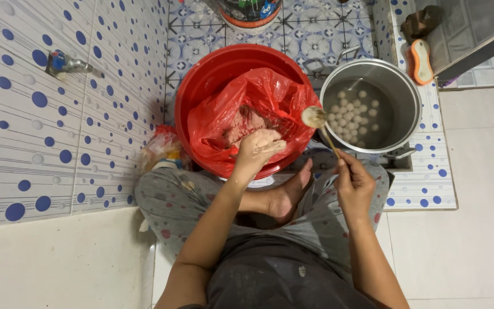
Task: Forming meatballs from meat paste by hand and dropping them into a pot of water using a spoon
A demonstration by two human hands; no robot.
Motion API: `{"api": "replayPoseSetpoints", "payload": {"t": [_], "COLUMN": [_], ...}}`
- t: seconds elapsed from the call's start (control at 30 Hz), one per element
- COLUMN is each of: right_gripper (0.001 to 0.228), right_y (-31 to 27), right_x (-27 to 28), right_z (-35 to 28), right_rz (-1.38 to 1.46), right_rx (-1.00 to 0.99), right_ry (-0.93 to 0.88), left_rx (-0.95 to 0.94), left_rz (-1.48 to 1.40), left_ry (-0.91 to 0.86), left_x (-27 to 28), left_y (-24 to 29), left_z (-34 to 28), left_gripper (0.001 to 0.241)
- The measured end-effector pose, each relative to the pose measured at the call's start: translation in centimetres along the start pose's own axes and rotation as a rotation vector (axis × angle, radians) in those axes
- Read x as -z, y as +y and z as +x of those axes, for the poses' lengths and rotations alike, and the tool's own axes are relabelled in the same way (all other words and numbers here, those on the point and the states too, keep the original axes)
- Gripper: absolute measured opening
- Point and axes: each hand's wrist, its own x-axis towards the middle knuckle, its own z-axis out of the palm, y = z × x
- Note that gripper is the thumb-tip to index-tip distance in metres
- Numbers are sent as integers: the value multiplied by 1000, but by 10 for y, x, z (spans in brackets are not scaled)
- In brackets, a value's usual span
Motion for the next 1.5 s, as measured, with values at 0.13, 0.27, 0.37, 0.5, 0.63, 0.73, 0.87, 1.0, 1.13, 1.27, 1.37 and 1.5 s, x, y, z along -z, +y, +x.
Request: {"api": "replayPoseSetpoints", "payload": {"t": [0.13, 0.27, 0.37, 0.5, 0.63, 0.73, 0.87, 1.0, 1.13, 1.27, 1.37, 1.5], "right_gripper": [28, 31, 31, 29, 27, 21, 23, 12, 14, 20, 22, 24], "right_y": [-47, -66, -66, -54, -35, 3, 45, 64, 114, 234, 313, 342], "right_x": [-8, -19, -27, -37, -48, -53, -46, -16, 32, 64, 71, 64], "right_z": [7, 12, 14, 13, 10, 9, 17, 55, 104, 154, 174, 172], "right_rz": [-224, -385, -466, -526, -465, -263, 203, 206, -10, -527, -872, -1216], "right_rx": [295, 481, 587, 614, 507, 99, -565, -540, -376, -146, -98, -68], "right_ry": [-78, -165, -165, -191, -250, -289, -212, 2, 49, 63, -7, -145], "left_rx": [-93, -60, -68, -60, -30, 9, 107, 133, 331, 519, 552, 490], "left_rz": [-48, -83, -9, 78, 251, 875, 1294, 1393, 1495, 1190, 919, 644], "left_ry": [17, 10, 64, 150, 204, 219, 12, -38, -131, -88, -9, 76], "left_x": [0, -2, -4, -14, 11, 27, 46, 97, 137, 128, 106, 105], "left_y": [-14, -13, -26, -8, -62, -84, -116, -162, -203, -206, -174, -186], "left_z": [5, 13, 19, 24, 44, 47, 60, 97, 133, 156, 155, 157], "left_gripper": [45, 37, 28, 17, 16, 23, 17, 18, 33, 46, 44, 67]}}
